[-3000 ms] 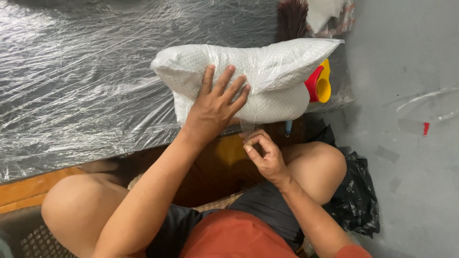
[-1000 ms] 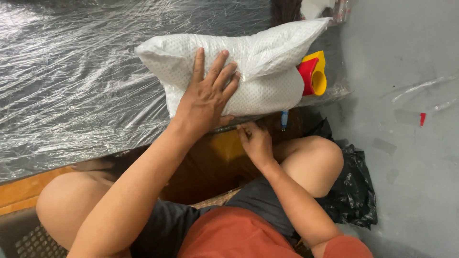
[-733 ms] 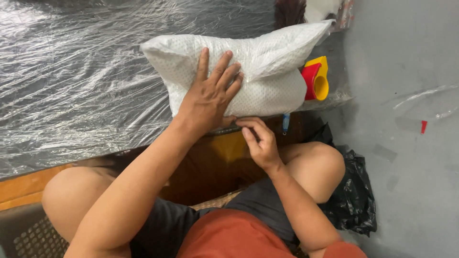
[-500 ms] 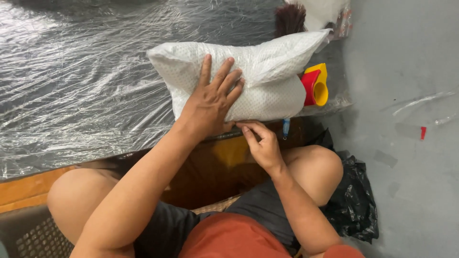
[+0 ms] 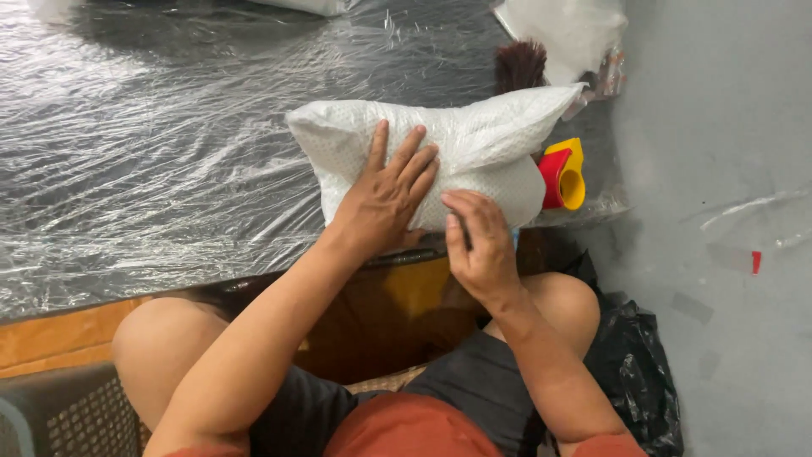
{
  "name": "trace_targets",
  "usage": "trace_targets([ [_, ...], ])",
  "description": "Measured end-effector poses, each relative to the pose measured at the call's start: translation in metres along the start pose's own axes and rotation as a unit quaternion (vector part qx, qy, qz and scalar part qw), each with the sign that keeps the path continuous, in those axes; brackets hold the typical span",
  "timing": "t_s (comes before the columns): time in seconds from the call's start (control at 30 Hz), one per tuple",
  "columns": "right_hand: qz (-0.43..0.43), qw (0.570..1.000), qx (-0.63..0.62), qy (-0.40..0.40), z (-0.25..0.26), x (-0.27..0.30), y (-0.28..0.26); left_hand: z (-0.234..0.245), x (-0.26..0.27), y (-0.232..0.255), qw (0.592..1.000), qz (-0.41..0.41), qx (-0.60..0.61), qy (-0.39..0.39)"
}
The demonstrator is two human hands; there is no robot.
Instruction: Vacuuming air out of a cushion inside a plastic bag to compress it and then sealing the bag with tape.
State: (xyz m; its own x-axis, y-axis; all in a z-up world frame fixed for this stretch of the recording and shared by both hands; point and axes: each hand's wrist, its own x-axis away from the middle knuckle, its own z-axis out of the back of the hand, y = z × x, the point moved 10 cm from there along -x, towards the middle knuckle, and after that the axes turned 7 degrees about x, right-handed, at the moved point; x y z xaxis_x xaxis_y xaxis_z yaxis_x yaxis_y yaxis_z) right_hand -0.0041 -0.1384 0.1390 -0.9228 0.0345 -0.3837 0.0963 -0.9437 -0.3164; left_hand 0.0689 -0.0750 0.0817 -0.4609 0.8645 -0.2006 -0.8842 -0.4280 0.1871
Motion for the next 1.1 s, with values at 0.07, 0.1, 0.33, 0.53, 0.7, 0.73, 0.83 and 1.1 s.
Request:
trace_targets([
  [0.07,0.096,0.993,0.072,0.002,-0.002,-0.01,-0.012,0.005,0.0,-0.002,1.0,0.001,-0.01,0.016],
  [0.1,0.103,0.993,0.06,-0.006,0.001,-0.012,-0.01,0.005,0.0,-0.002,1.0,-0.002,-0.009,0.016],
  [0.33,0.214,0.938,0.274,0.004,-0.027,-0.052,0.012,0.011,0.0,0.001,0.999,-0.022,0.018,0.026],
  [0.53,0.18,0.947,0.266,0.009,-0.047,-0.08,0.035,0.003,0.0,0.002,1.0,-0.019,-0.001,0.008],
  [0.7,0.186,0.951,0.246,0.017,-0.048,-0.087,0.043,0.012,-0.005,-0.003,1.0,-0.012,0.014,0.008],
  [0.73,0.186,0.952,0.242,0.014,-0.049,-0.086,0.044,0.011,-0.006,-0.004,0.999,-0.011,0.032,0.01],
  [0.83,0.18,0.953,0.237,0.062,-0.032,-0.08,0.03,0.033,-0.002,-0.008,0.981,-0.013,0.138,0.132],
  [1.1,0.166,0.963,0.184,0.106,-0.011,-0.036,0.012,0.061,-0.012,-0.024,0.971,-0.007,0.089,0.222],
])
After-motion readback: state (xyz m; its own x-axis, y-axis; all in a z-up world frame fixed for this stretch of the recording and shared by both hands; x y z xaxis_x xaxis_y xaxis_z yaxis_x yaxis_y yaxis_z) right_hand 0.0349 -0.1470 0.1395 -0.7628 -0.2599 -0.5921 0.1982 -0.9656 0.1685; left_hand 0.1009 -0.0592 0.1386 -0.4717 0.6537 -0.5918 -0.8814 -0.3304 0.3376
